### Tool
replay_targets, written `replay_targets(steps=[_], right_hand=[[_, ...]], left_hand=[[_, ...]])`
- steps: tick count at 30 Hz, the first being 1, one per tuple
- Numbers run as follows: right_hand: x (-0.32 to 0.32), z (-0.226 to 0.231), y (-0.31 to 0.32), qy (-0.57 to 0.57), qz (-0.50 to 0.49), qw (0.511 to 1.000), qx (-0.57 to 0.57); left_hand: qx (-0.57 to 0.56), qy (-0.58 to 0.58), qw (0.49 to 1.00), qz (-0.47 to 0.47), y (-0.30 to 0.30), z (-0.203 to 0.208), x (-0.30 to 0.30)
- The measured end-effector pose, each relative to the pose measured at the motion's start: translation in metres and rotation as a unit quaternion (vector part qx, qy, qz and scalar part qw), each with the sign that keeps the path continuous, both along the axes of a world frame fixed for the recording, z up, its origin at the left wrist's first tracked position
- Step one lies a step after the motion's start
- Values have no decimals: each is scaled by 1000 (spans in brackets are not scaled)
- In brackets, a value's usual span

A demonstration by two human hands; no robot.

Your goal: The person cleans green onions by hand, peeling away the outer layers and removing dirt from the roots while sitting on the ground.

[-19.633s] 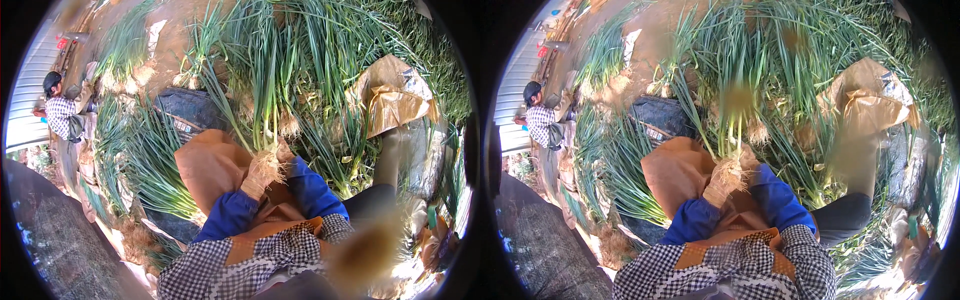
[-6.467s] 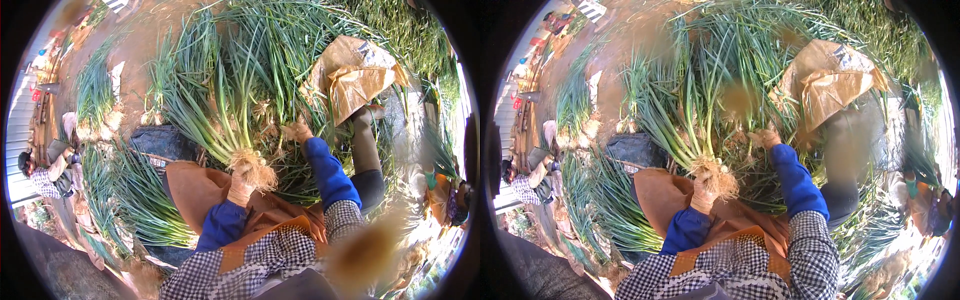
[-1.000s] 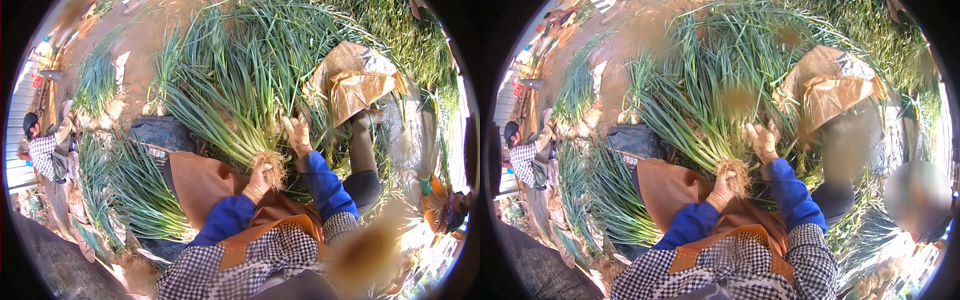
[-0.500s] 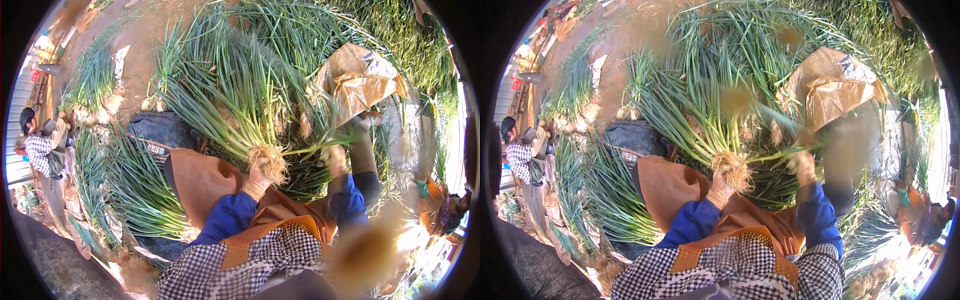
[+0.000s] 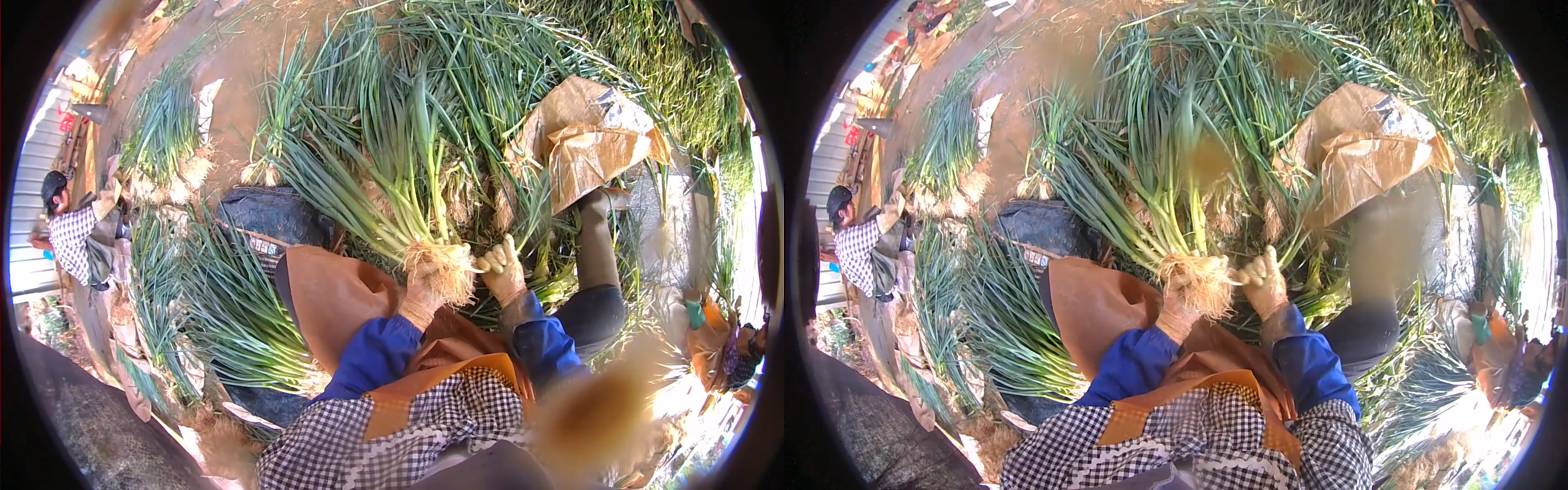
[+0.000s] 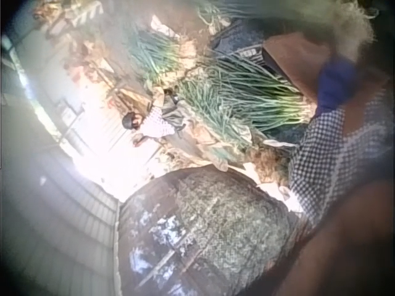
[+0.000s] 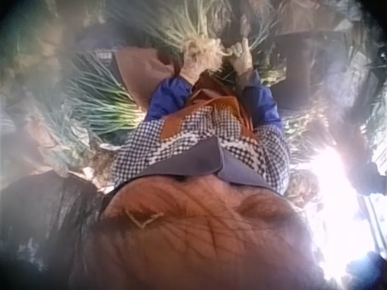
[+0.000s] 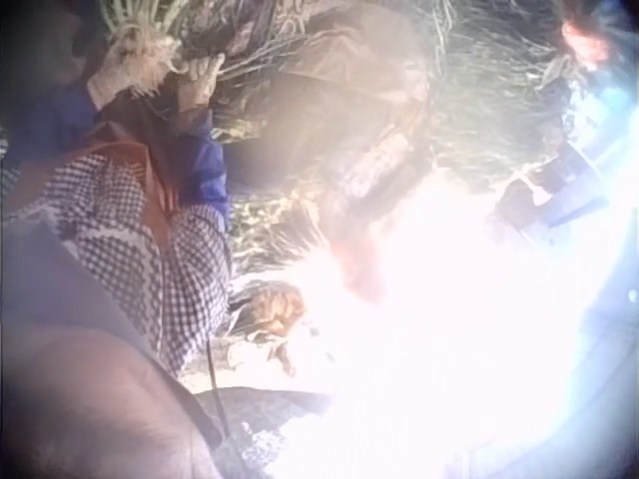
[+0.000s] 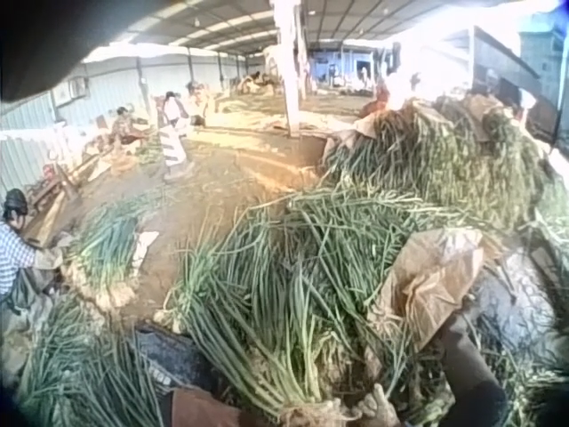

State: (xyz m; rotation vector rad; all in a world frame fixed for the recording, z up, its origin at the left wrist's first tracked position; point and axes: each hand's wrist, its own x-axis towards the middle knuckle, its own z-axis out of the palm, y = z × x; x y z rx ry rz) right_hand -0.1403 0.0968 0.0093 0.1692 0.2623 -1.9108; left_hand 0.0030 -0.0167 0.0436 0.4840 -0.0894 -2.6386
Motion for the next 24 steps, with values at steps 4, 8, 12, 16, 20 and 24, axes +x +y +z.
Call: replay_targets(steps=[4, 8, 12, 16, 20, 24], right_hand=[[-52, -25, 78, 436, 204, 679, 555], [-42, 61, -39, 691, 592, 192, 367], [-58, 50, -117, 467, 392, 710, 351], [-38, -33, -153, 677, 221, 562, 421], [2, -56, -150, 603, 15, 571, 556], [25, -40, -102, 639, 55, 616, 458]], left_hand=[[92, 36, 995, -26, -7, 23, 2], [176, 81, 979, -59, -10, -7, 27], [91, -51, 993, -45, -2, 12, 12], [137, -123, 979, -88, 1, 23, 3], [99, -187, 977, -13, 13, -9, 13], [110, -89, 989, -31, 8, -31, 21]])
